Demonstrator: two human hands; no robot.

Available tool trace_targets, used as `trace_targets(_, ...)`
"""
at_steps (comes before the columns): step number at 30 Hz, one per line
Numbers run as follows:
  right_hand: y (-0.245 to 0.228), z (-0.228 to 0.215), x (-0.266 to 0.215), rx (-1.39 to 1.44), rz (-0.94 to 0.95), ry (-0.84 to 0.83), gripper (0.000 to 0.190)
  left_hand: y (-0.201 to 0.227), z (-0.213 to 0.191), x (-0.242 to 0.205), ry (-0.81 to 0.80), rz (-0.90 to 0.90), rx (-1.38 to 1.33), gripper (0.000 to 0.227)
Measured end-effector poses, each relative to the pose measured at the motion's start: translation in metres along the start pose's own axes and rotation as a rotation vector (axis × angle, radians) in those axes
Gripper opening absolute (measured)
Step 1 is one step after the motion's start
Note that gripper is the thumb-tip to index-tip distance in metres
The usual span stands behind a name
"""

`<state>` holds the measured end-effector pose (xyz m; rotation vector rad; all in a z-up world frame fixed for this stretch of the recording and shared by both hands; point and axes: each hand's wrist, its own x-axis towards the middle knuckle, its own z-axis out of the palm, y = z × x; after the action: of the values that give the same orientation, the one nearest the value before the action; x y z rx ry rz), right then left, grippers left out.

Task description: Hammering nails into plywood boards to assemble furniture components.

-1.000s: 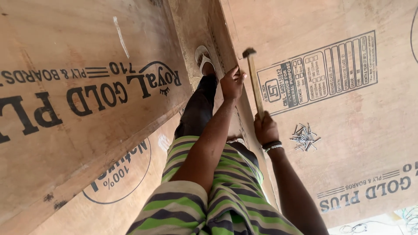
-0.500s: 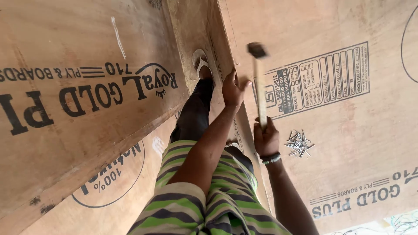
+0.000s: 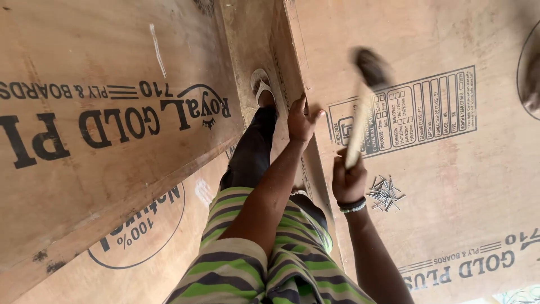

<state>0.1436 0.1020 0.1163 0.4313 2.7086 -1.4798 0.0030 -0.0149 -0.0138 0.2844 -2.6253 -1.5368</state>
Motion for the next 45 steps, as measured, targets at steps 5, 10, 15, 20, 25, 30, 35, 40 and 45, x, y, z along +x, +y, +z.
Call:
trace_targets(5, 0.104, 0.043, -0.006, -0.042, -0.462, 0.328, 0.014, 0.007, -0.005, -0.003, -0.067, -0.106, -0.047, 0.082)
trace_targets(10, 0.053, 0.013, 0.007, -0.016, -0.020, -0.033, 0.008, -0.011, 0.007, 0.000, -0.037, -0.016, -0.060, 0.080)
trace_targets(15, 0.020, -0.002, 0.006, 0.456, -0.087, 0.159, 0.008, 0.000, 0.000, 0.000, -0.018, -0.005, -0.017, 0.079)
trace_targets(20, 0.117, 0.038, 0.003, -0.286, -0.105, -0.123, 0.018, -0.041, 0.026, -0.003, -0.047, -0.006, 0.039, 0.071)
trace_targets(25, -0.016, -0.011, 0.002, -0.013, -0.071, 0.006, 0.019, -0.003, 0.004, -0.005, -0.045, -0.016, 0.067, 0.075)
trace_targets(30, 0.090, 0.023, -0.003, -0.036, -0.233, 0.180, 0.018, -0.007, 0.007, -0.005, -0.002, 0.003, -0.078, 0.078)
trace_targets(35, 0.004, -0.003, 0.006, -0.113, -0.262, -0.081, 0.019, -0.035, 0.024, -0.004, -0.009, -0.026, -0.035, 0.068)
trace_targets(40, -0.004, -0.011, -0.002, 0.143, -0.160, 0.162, 0.022, 0.001, -0.013, -0.004, -0.021, 0.012, -0.104, 0.086)
trace_targets(45, 0.135, 0.036, 0.016, -0.315, -0.397, 0.227, 0.020, -0.004, -0.017, -0.015, -0.236, -0.330, -0.073, 0.114)
